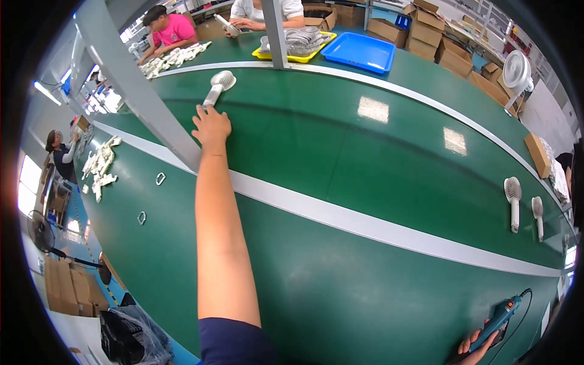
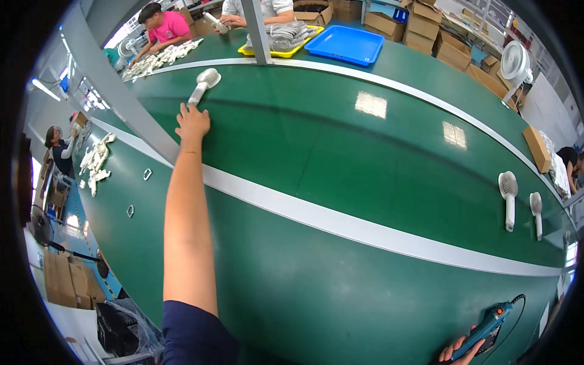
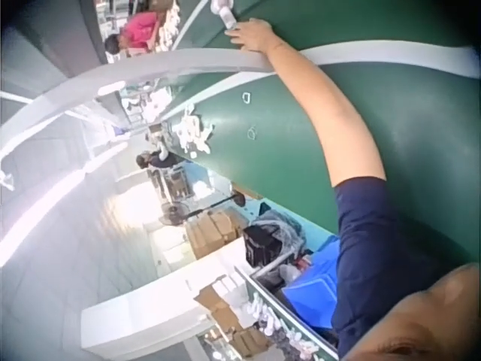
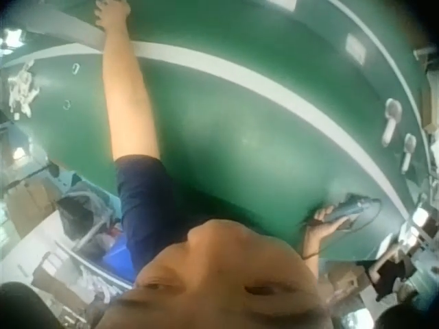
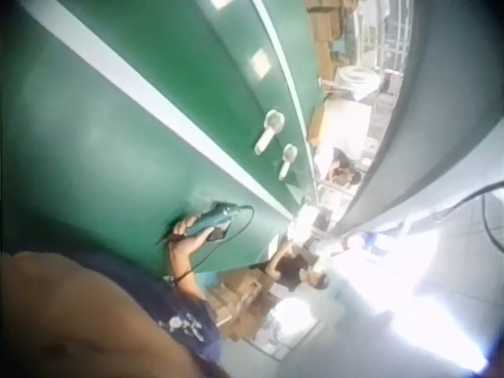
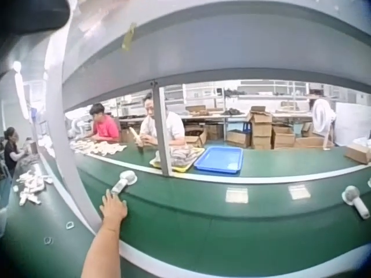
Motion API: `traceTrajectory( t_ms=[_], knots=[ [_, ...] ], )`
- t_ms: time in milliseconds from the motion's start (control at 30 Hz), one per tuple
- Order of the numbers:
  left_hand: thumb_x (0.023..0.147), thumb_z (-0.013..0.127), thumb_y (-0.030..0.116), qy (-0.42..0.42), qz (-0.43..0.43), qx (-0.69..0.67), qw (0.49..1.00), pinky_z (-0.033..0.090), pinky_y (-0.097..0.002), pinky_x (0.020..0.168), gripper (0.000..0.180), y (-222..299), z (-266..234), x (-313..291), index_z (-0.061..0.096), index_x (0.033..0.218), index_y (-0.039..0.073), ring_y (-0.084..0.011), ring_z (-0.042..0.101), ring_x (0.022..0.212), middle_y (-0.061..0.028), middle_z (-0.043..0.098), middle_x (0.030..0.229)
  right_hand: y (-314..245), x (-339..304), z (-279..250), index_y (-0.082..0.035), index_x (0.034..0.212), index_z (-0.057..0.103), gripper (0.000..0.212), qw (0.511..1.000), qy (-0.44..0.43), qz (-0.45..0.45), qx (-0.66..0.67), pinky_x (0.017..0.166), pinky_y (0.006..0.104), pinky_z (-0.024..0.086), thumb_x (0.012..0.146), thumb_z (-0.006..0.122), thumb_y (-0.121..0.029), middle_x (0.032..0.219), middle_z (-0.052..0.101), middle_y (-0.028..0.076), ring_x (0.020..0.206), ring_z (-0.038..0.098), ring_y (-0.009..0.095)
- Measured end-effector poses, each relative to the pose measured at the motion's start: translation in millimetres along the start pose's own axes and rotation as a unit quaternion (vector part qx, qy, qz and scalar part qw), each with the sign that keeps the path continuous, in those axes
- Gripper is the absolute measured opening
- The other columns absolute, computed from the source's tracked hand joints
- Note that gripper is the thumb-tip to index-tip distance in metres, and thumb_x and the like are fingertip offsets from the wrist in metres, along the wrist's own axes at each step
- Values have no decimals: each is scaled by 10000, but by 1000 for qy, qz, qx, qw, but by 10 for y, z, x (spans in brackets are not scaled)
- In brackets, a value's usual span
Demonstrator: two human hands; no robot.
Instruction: The person assembles handheld fans by securing screws with an electric screwdriver.
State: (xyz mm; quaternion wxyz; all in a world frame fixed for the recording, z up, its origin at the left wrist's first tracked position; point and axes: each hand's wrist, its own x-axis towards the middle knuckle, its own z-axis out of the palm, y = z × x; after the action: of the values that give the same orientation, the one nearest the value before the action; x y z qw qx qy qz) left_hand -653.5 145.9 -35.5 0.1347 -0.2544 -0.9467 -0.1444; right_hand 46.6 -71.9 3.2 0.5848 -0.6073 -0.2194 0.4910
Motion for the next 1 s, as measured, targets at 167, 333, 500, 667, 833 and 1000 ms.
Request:
traceTrajectory(
  t_ms=[167,333,500,667,833,1000],
  knots=[
    [905,510,346,-8,-5,-5,1000,332,-574,985,505,-20,228,190,409,1345,119,-306,365,1310,-79,303,1488,96,45,44,-132,1148,502,452,1000,24,-5,-11,479,209,351,937,443,-527,757,547,17,569,460,111],
    [890,520,330,-16,-3,-17,1000,313,-608,957,423,-20,175,165,480,1261,131,-297,460,1237,-80,408,1422,60,-29,47,-110,1178,479,474,996,70,4,-50,468,224,348,940,441,-518,755,547,34,548,459,132],
    [837,606,412,-24,72,-29,997,493,-498,805,447,-123,332,408,541,1112,65,-328,587,1056,-143,600,1137,245,91,-15,-81,1255,419,507,997,56,-49,-24,360,237,335,969,375,-497,695,488,28,423,404,116],
    [848,594,474,184,87,-7,979,475,-496,844,532,178,173,80,494,1295,203,-360,546,1084,-192,554,1173,417,192,-29,-45,1274,400,501,995,36,-92,28,283,219,326,997,317,-455,646,438,4,356,376,75],
    [844,611,446,14,111,-4,994,464,-481,862,470,59,449,307,523,1248,222,-382,537,1087,-232,507,1160,456,166,19,-41,1276,394,506,995,7,-97,15,284,225,339,993,319,-453,631,436,8,356,393,80],
    [746,738,321,43,24,-102,994,502,-442,832,485,423,277,88,518,1058,22,-415,602,951,-247,562,1046,457,88,-79,-43,1274,397,510,994,0,-105,10,285,234,348,982,345,-457,622,436,12,357,407,88]
  ],
)
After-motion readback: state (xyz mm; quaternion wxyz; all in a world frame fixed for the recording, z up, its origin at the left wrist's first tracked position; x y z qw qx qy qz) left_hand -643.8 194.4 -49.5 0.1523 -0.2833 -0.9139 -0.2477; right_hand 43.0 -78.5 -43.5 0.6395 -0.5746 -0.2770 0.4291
